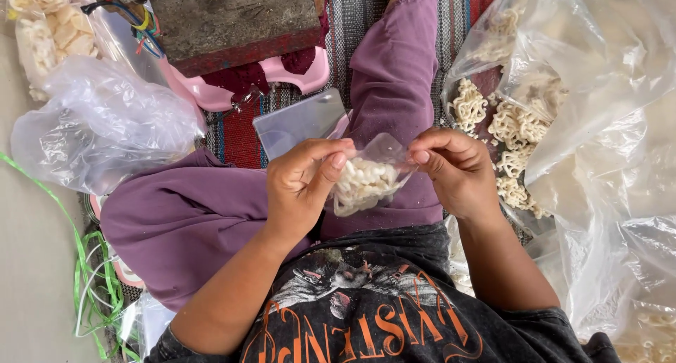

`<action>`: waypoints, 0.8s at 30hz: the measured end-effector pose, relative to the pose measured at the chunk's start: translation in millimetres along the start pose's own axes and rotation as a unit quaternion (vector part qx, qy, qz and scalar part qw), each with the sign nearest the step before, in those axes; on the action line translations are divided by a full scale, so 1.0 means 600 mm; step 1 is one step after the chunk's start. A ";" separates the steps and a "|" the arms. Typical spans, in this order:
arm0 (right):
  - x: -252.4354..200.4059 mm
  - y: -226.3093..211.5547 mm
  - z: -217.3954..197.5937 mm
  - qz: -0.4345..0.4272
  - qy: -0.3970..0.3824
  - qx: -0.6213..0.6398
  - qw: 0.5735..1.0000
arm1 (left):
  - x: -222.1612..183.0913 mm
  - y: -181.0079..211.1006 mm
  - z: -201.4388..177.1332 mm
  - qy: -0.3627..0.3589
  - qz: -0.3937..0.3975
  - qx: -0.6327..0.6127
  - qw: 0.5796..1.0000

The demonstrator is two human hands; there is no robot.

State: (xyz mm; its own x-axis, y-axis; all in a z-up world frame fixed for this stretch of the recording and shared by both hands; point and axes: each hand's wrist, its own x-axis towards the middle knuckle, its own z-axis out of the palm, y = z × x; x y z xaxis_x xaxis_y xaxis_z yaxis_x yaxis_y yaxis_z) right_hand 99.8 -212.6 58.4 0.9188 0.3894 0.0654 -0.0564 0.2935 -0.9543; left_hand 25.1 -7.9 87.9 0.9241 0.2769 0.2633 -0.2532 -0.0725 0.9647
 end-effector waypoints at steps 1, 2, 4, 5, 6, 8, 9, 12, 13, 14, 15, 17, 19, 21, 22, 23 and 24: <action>0.005 -0.016 0.009 0.001 0.000 0.000 1.000 | 0.003 0.004 -0.002 0.000 -0.001 0.000 1.000; 0.010 -0.031 0.017 -0.020 -0.031 -0.080 0.996 | 0.007 0.008 -0.004 -0.022 -0.011 0.007 1.000; 0.020 -0.041 0.017 -0.039 -0.063 -0.160 0.984 | 0.012 0.003 -0.014 -0.043 -0.022 0.013 0.999; 0.026 -0.035 0.008 -0.057 -0.066 -0.194 0.977 | 0.013 -0.004 -0.023 -0.048 -0.046 0.033 0.997; 0.031 -0.030 0.001 -0.076 -0.069 -0.228 0.968 | 0.015 -0.011 -0.033 -0.053 -0.069 0.054 0.995; 0.031 -0.028 0.013 -0.080 -0.066 -0.259 0.960 | 0.011 -0.029 -0.038 -0.030 -0.085 0.045 0.995; 0.031 -0.027 0.020 -0.082 -0.061 -0.290 0.952 | 0.008 -0.038 -0.041 -0.009 -0.102 0.038 0.994; 0.030 -0.044 0.029 -0.072 -0.049 -0.314 0.945 | 0.009 -0.030 -0.051 -0.004 -0.123 0.035 0.992; 0.033 -0.054 0.042 -0.071 -0.053 -0.313 0.945 | 0.011 -0.028 -0.055 -0.001 -0.124 0.035 0.992; 0.036 -0.064 0.055 -0.081 -0.077 -0.350 0.930 | 0.013 -0.025 -0.060 -0.012 -0.129 0.045 0.991; 0.040 -0.073 0.068 -0.091 -0.101 -0.387 0.912 | 0.016 -0.023 -0.065 -0.023 -0.133 0.054 0.989; 0.037 -0.052 0.063 -0.088 -0.105 -0.382 0.914 | 0.015 -0.029 -0.070 -0.019 -0.119 0.080 0.989; 0.046 -0.037 0.068 -0.088 -0.110 -0.377 0.915 | 0.017 -0.040 -0.082 -0.014 -0.102 0.106 0.989; 0.062 -0.028 0.084 -0.158 -0.157 -0.479 0.849 | 0.018 -0.056 -0.101 -0.045 0.057 0.282 0.957; 0.076 -0.022 0.088 -0.162 -0.161 -0.478 0.848 | 0.028 -0.065 -0.113 -0.040 0.059 0.284 0.956; 0.090 -0.016 0.092 -0.200 -0.167 -0.495 0.829 | 0.037 -0.073 -0.126 -0.057 0.087 0.353 0.930; 0.104 -0.010 0.096 -0.237 -0.172 -0.511 0.808 | 0.046 -0.081 -0.138 -0.074 0.112 0.420 0.898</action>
State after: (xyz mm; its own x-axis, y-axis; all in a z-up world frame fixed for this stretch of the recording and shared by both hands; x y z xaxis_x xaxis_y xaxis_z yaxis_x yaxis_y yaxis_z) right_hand 135.1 -139.8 84.9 0.5693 0.7164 0.4033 0.7840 -0.3253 -0.5288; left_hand 39.2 82.4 48.0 0.9205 0.0385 0.3889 -0.1908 -0.8241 0.5333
